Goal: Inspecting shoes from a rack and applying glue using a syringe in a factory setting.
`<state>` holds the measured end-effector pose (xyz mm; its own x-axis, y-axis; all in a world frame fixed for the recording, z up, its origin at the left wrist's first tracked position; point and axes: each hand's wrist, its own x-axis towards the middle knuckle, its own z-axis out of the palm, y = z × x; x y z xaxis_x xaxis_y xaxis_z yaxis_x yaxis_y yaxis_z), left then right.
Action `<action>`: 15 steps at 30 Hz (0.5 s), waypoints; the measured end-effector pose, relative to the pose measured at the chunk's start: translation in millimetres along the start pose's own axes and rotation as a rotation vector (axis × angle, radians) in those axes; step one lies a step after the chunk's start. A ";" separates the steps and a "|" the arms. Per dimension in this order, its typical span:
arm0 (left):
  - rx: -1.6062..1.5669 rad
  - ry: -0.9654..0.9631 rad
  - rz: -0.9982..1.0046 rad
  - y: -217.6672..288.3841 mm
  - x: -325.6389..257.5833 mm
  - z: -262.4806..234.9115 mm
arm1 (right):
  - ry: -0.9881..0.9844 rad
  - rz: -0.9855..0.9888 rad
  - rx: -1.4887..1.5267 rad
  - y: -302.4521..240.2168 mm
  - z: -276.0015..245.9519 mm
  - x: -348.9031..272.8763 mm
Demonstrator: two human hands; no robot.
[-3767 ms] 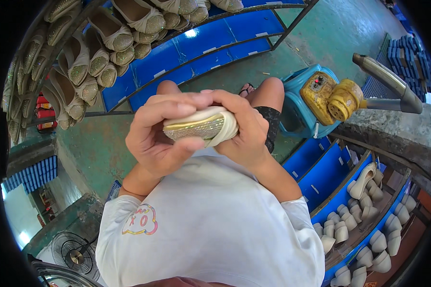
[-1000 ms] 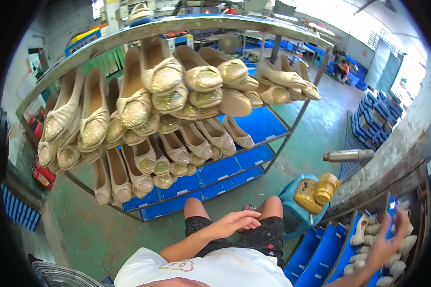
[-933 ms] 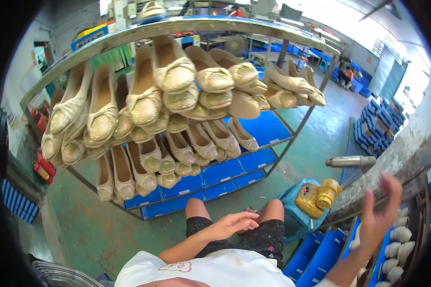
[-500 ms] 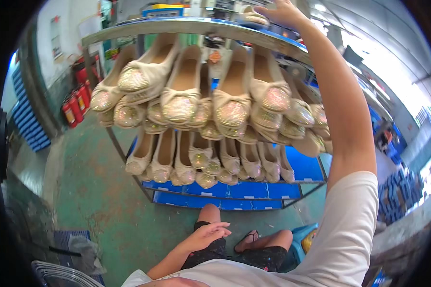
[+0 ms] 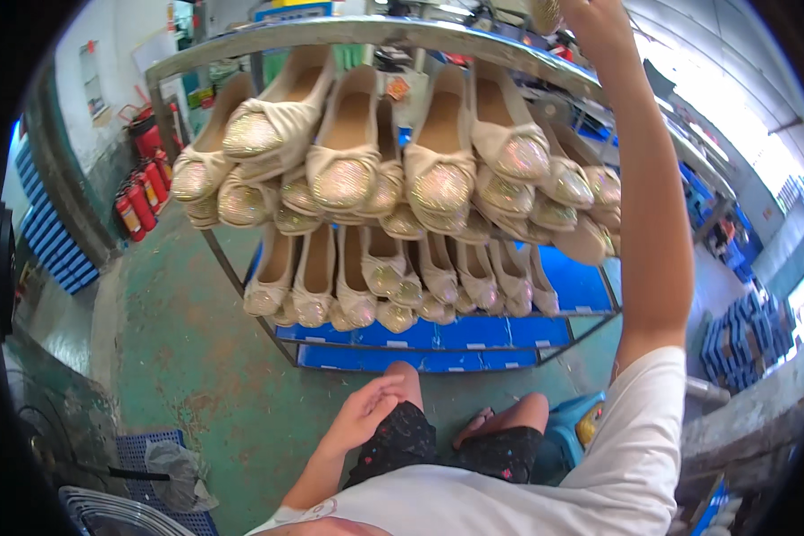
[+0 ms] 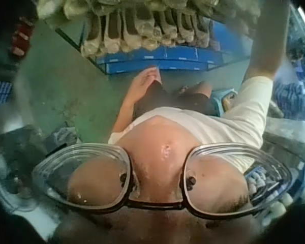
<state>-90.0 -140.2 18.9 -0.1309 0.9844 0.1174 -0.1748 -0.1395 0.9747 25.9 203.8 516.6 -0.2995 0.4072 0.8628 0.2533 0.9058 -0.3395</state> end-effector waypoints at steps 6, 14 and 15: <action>-0.202 -0.181 0.296 69.1 30.5 63.7 | -0.253 -0.246 -0.374 -65.7 -15.1 -308.0; -0.550 -0.003 0.180 31.0 52.1 127.3 | -0.526 0.581 0.221 -83.9 -26.4 -461.9; -0.449 0.008 0.120 18.4 54.8 124.6 | -0.643 0.615 0.231 -78.8 -37.7 -463.5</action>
<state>21.2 -75.4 66.9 -0.1829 0.9580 0.2210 -0.5632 -0.2863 0.7752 179.4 -60.7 157.6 -0.6442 0.7491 0.1545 0.3684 0.4808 -0.7957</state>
